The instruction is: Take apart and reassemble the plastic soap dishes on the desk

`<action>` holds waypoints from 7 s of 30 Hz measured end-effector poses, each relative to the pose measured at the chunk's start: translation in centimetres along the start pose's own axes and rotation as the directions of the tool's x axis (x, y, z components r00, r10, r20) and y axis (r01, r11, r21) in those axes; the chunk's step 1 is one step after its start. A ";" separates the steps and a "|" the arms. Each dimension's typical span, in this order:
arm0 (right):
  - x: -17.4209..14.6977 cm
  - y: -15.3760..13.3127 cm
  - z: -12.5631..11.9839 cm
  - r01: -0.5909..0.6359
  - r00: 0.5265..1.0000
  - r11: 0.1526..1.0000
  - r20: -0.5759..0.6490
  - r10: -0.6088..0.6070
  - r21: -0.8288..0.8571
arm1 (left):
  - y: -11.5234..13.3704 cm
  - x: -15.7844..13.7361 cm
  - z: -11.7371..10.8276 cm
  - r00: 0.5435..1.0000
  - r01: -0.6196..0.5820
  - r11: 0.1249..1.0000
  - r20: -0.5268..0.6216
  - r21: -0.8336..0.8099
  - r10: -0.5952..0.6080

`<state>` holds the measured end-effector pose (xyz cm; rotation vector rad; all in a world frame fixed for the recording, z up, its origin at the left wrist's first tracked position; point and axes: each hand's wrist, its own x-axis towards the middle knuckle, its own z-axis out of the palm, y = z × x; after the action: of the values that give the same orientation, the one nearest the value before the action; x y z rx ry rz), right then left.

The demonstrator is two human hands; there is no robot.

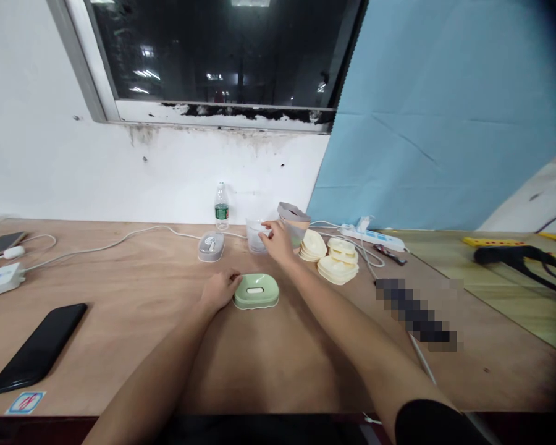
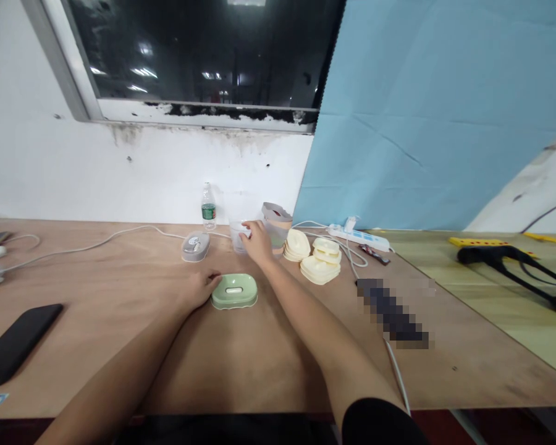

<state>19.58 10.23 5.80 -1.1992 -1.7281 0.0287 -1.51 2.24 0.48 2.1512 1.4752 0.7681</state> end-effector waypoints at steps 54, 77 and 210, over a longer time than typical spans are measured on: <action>-10.0 2.7 -3.0 -0.306 0.820 0.920 0.558 0.124 0.246 | 1.4 -0.9 -1.0 0.996 0.014 0.986 0.087 0.167 -0.029; -9.7 3.5 -2.5 -0.383 0.885 0.899 0.362 0.292 0.211 | -0.1 -0.3 0.0 0.940 -0.319 0.942 0.091 -0.100 0.328; -7.2 -2.5 -6.9 -0.041 0.990 0.947 0.139 -0.004 0.319 | -0.8 -0.6 1.4 0.922 -0.281 0.955 -0.301 -0.094 0.242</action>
<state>22.93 0.50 5.56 -0.9889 -1.7506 0.3995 -1.31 1.91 -1.17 2.2289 1.2311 1.2860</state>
